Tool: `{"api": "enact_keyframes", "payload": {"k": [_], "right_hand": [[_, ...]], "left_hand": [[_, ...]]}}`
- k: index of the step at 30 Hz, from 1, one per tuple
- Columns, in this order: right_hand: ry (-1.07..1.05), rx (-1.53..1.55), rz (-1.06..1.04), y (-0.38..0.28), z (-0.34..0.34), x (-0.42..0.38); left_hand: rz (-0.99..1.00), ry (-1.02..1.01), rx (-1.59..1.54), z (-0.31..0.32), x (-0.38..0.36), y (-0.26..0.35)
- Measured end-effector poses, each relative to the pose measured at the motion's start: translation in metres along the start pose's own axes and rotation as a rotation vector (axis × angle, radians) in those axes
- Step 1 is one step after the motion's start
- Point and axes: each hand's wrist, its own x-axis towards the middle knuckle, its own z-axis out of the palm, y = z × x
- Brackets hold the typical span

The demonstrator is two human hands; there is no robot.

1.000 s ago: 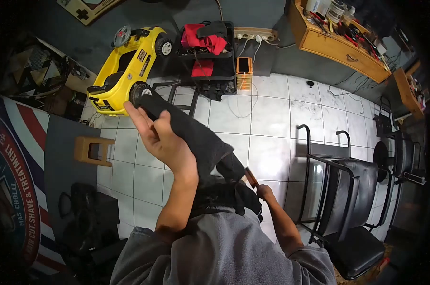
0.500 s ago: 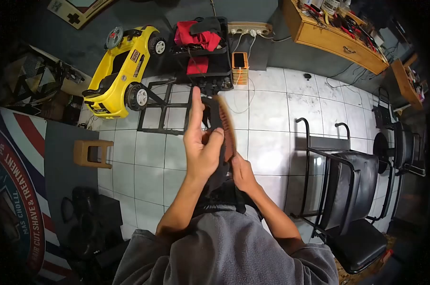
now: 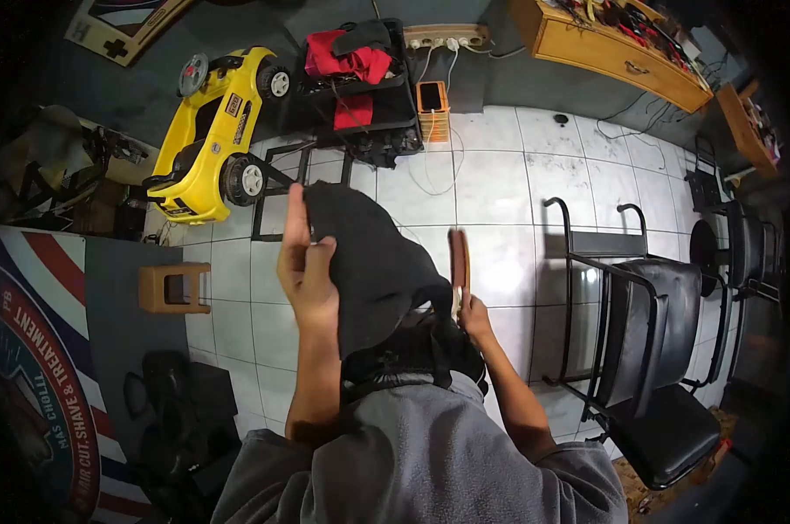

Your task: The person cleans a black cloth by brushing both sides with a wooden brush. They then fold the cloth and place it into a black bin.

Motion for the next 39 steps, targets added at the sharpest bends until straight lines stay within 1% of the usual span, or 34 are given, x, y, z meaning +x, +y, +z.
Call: {"api": "enact_keyframes", "payload": {"k": [1, 2, 3, 4, 6, 8, 9, 10, 12, 13, 14, 15, 16, 17, 18, 19, 20, 21, 22, 23, 25, 26, 27, 28, 29, 30, 32, 33, 34, 36, 37, 38, 39], "right_hand": [[0.08, 0.285, -0.025, -0.003, 0.004, 0.002], [0.137, 0.377, -0.113, -0.044, -0.003, -0.017], [0.283, 0.213, -0.432, -0.08, -0.012, -0.029], [0.124, 0.291, -0.339, -0.105, -0.02, -0.043], [-0.077, 0.652, -0.293, -0.157, -0.024, -0.074], [-0.065, 0.257, -0.661, -0.166, -0.023, -0.078], [-0.126, 0.358, -0.738, -0.166, -0.014, -0.072], [-0.125, 0.361, -0.738, -0.157, -0.007, -0.064], [-0.1, -0.009, -0.711, -0.127, 0.006, -0.041], [-0.136, -0.236, -0.569, -0.102, 0.013, -0.024], [-0.149, -0.411, -0.476, -0.077, 0.019, -0.011], [-0.14, -0.421, -0.461, -0.022, 0.035, 0.011], [-0.192, -0.405, -0.408, 0.004, 0.033, 0.017], [-0.329, -0.554, -0.216, 0.005, 0.022, 0.018], [-0.329, -0.552, -0.219, 0.02, 0.017, 0.024], [-0.381, -0.476, -0.15, 0.041, 0.015, 0.034], [-0.436, -0.399, -0.076, 0.054, 0.017, 0.037], [-0.442, -0.399, -0.071, 0.042, 0.013, 0.031], [-0.405, -0.023, 0.173, 0.009, 0.001, 0.02], [-0.351, 0.354, 0.41, -0.03, -0.012, 0.006], [-0.248, 0.692, 0.265, -0.101, -0.024, -0.024], [-0.202, 0.737, 0.109, -0.114, -0.022, -0.031], [-0.111, 0.792, 0.155, -0.163, -0.033, -0.056], [-0.207, 0.84, 0.037, -0.177, -0.037, -0.069], [-0.212, 0.722, -0.147, -0.178, -0.031, -0.077], [-0.215, 0.599, -0.329, -0.18, -0.025, -0.083], [-0.122, 0.151, -0.754, -0.202, -0.03, -0.092], [-0.271, 0.273, -0.612, -0.198, -0.024, -0.089], [-0.269, 0.274, -0.609, -0.184, -0.016, -0.079], [-0.205, -0.224, -0.62, -0.14, 0.008, -0.045], [-0.252, -0.38, -0.477, -0.113, 0.016, -0.028], [-0.297, -0.534, -0.329, -0.081, 0.023, -0.009], [-0.301, -0.536, -0.261, -0.033, 0.031, 0.012]], "left_hand": [[-0.07, 0.03, 0.042, 0.005, -0.001, -0.003], [-0.075, 0.029, 0.039, 0.012, -0.003, -0.005], [-0.094, 0.031, 0.036, 0.02, -0.006, -0.006], [-0.109, 0.032, 0.034, 0.028, -0.007, -0.006], [-0.114, -0.005, -0.005, 0.043, -0.01, 0.002], [-0.11, -0.024, -0.148, 0.055, -0.008, 0.01], [-0.012, -0.013, -0.09, 0.056, -0.005, 0.011], [-0.011, -0.016, -0.088, 0.055, -0.001, 0.013], [0.001, -0.052, -0.101, 0.046, 0.01, 0.021], [0.003, -0.071, -0.113, 0.04, 0.011, 0.029], [0.049, -0.063, -0.045, 0.029, 0.013, 0.028], [0.044, -0.026, -0.073, 0.025, 0.011, 0.037], [0.038, 0.01, -0.099, 0.022, 0.01, 0.046], [0.039, 0.011, -0.096, 0.013, 0.013, 0.044], [0.085, 0.033, -0.046, 0.002, 0.017, 0.037], [0.131, 0.058, 0.004, -0.006, 0.019, 0.03], [0.128, 0.061, 0.008, -0.012, 0.019, 0.025], [0.059, 0.094, 0.053, -0.016, 0.019, 0.02], [-0.008, 0.127, 0.095, -0.018, 0.019, 0.015], [-0.009, 0.129, 0.092, -0.018, 0.017, 0.01], [0.092, 0.061, -0.017, -0.014, 0.013, 0.003], [0.088, 0.062, -0.015, -0.008, 0.013, 0.005], [0.028, 0.188, -0.056, 0.002, 0.015, 0.008], [-0.031, 0.314, -0.099, 0.01, 0.018, 0.009], [0.017, 0.373, -0.001, 0.012, 0.02, 0.001], [0.016, 0.37, -0.001, 0.016, 0.019, 0.003], [-0.087, 0.334, -0.25, 0.031, 0.015, 0.012], [-0.095, 0.38, -0.309, 0.041, 0.017, 0.023], [-0.097, 0.378, -0.308, 0.039, 0.016, 0.022], [-0.125, 0.348, -0.219, 0.031, 0.014, 0.021], [-0.122, 0.35, -0.22, 0.027, 0.011, 0.024], [-0.005, 0.218, -0.071, 0.023, 0.005, 0.028], [0.112, 0.087, 0.079, 0.019, 0.001, 0.031]]}}
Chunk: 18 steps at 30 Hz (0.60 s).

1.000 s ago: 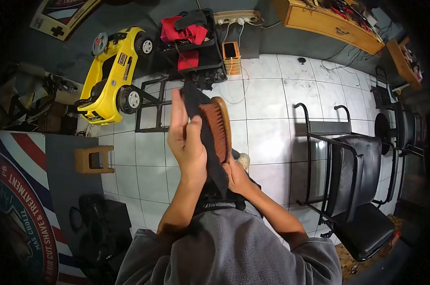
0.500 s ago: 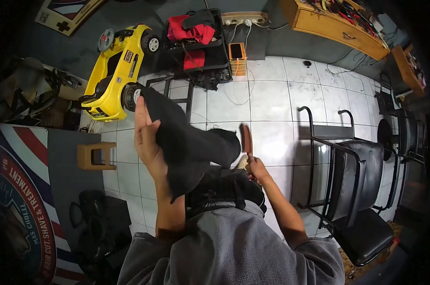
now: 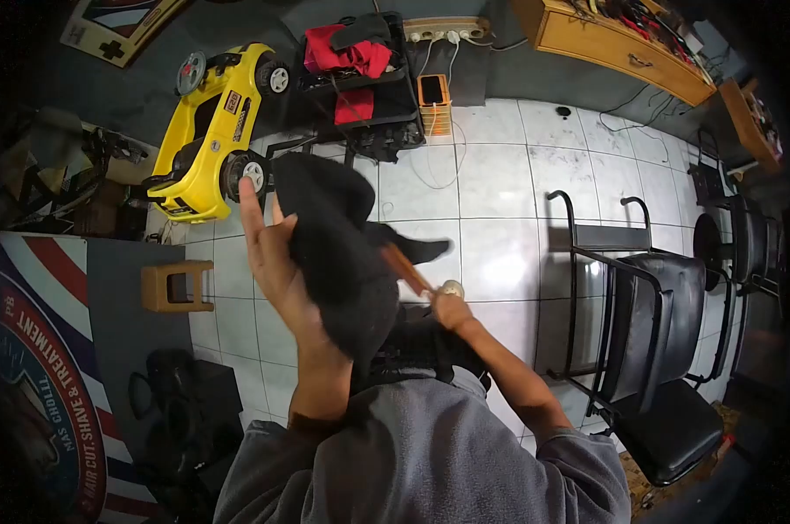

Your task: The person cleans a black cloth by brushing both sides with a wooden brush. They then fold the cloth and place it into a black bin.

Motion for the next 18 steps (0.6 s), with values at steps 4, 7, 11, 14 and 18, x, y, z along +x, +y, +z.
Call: {"api": "enact_keyframes", "payload": {"k": [4, 7, 11, 14, 18], "right_hand": [[-0.012, 0.001, 0.237, 0.059, 0.008, 0.0], [-0.08, 0.0, 0.14, 0.062, -0.006, -0.005], [0.314, 0.696, 0.229, -0.04, -0.088, -0.047], [0.537, 0.759, -0.198, -0.098, -0.118, -0.071], [0.374, 0.623, -0.439, -0.123, -0.127, -0.079]], "left_hand": [[-0.038, -0.067, 0.031, -0.022, -0.006, -0.019], [-0.246, 0.021, -0.367, -0.031, -0.011, -0.031], [-0.158, 0.061, -0.016, -0.031, -0.014, -0.033], [-0.25, -0.126, -0.16, -0.025, -0.019, -0.033], [-0.364, -0.302, -0.141, -0.019, -0.02, -0.031]]}}
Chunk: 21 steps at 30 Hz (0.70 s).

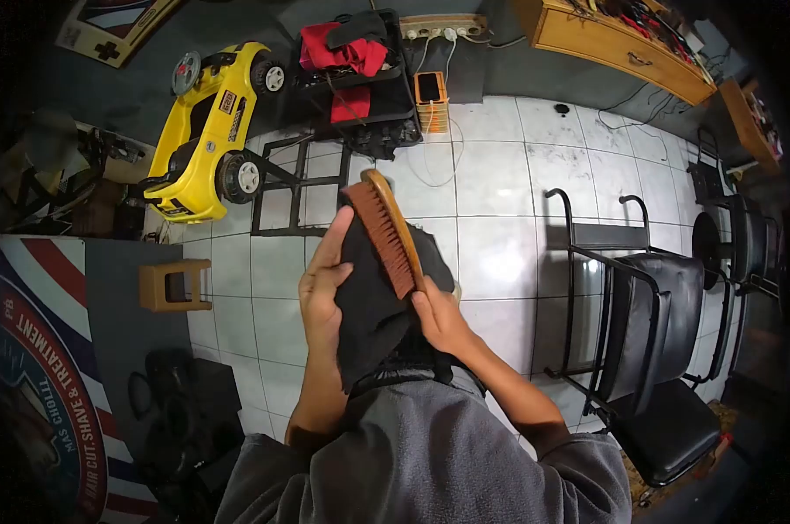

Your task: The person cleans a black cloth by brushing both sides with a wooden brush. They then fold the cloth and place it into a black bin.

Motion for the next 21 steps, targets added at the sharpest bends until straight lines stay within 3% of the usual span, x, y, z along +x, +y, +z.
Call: {"api": "enact_keyframes", "payload": {"k": [1, 3, 4, 5, 7, 8, 9, 10, 11, 12, 14, 16, 18, 20, 21], "right_hand": [[-0.004, -0.034, -0.005, 0.017, 0.009, 0.0], [-0.011, -0.211, 0.074, 0.081, 0.022, -0.006], [-0.059, -0.343, 0.131, 0.114, 0.022, -0.012], [-0.08, -0.507, 0.186, 0.136, 0.02, -0.021], [-0.352, -0.661, 0.585, 0.207, 0.012, -0.045], [-0.397, -0.648, 0.729, 0.229, 0.004, -0.058], [-0.502, -0.658, 0.682, 0.215, -0.011, -0.061], [-0.4, -0.654, 0.698, 0.282, -0.003, -0.088], [-0.402, -0.651, 0.696, 0.289, -0.003, -0.089], [-0.369, -0.67, 0.687, 0.283, -0.004, -0.089], [-0.178, -0.637, 0.695, 0.274, -0.006, -0.084], [0.08, -0.194, 0.706, 0.236, -0.006, -0.064], [0.246, 0.137, 0.61, 0.15, -0.009, -0.037], [0.337, 0.186, 0.446, 0.077, -0.011, -0.024], [0.342, 0.148, 0.366, 0.054, -0.012, -0.022]], "left_hand": [[0.001, -0.003, 0.001, 0.002, 0.0, 0.003], [-0.177, -0.054, -0.623, 0.006, -0.001, 0.011], [-0.053, -0.068, -0.587, 0.012, -0.004, 0.02], [-0.051, -0.065, -0.583, 0.009, -0.007, 0.021], [0.172, -0.117, -0.432, 0.0, -0.009, 0.021], [0.038, -0.171, -0.802, 0.004, -0.009, 0.03], [0.04, -0.17, -0.798, 0.005, -0.009, 0.032], [-0.081, -0.077, -0.921, 0.004, -0.008, 0.033], [-0.209, 0.019, -1.041, 0.004, -0.009, 0.034], [-0.215, 0.021, -1.041, 0.004, -0.01, 0.033], [-0.214, -0.048, -0.657, 0.005, -0.013, 0.029], [-0.202, -0.11, -0.268, 0.003, -0.017, 0.025], [-0.181, -0.165, 0.123, 0.001, -0.021, 0.021], [-0.154, -0.218, 0.512, -0.002, -0.024, 0.016], [-0.152, -0.217, 0.51, -0.004, -0.02, 0.009]]}}
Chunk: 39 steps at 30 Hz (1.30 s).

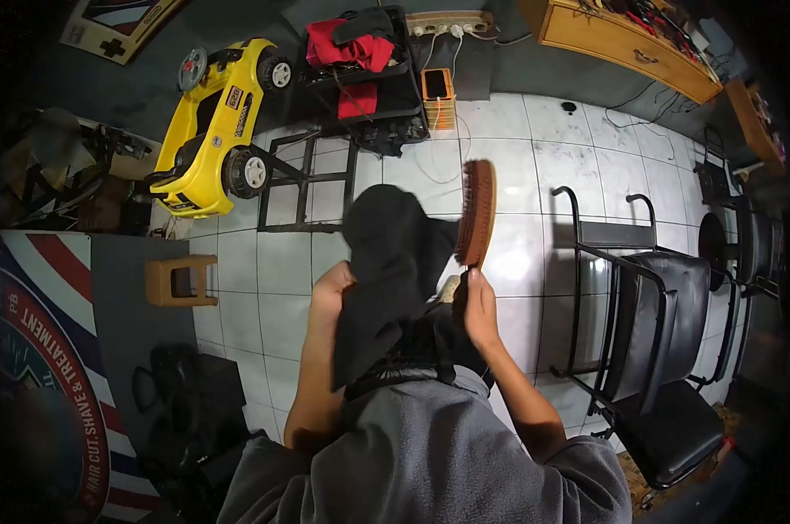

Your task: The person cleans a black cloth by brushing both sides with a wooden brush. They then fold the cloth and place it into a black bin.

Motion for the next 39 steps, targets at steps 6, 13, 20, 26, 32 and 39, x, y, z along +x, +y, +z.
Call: {"api": "enact_keyframes", "payload": {"k": [6, 13, 20, 26, 32, 39], "right_hand": [[-0.327, -0.128, -0.389, 0.0, 0.008, -0.018], [-0.525, -0.994, 0.325, 0.19, -0.042, 0.012], [-0.217, -0.224, 0.338, 0.125, -0.027, -0.004], [-0.439, 0.049, -0.092, -0.032, 0.0, -0.027], [-0.394, -0.837, -0.318, 0.085, 0.014, 0.022], [-0.469, -1.014, 0.314, 0.237, -0.037, 0.026]], "left_hand": [[-0.509, 0.047, -0.657, 0.028, 0.008, -0.003], [-0.017, -0.023, 0.216, -0.01, -0.002, -0.007], [-0.084, 0.079, 0.328, 0.006, -0.006, -0.003], [0.003, 0.013, 0.344, 0.008, -0.003, 0.006], [0.241, 0.022, 0.003, -0.031, -0.019, 0.0], [-0.008, 0.479, -0.542, -0.034, -0.031, 0.018]]}}
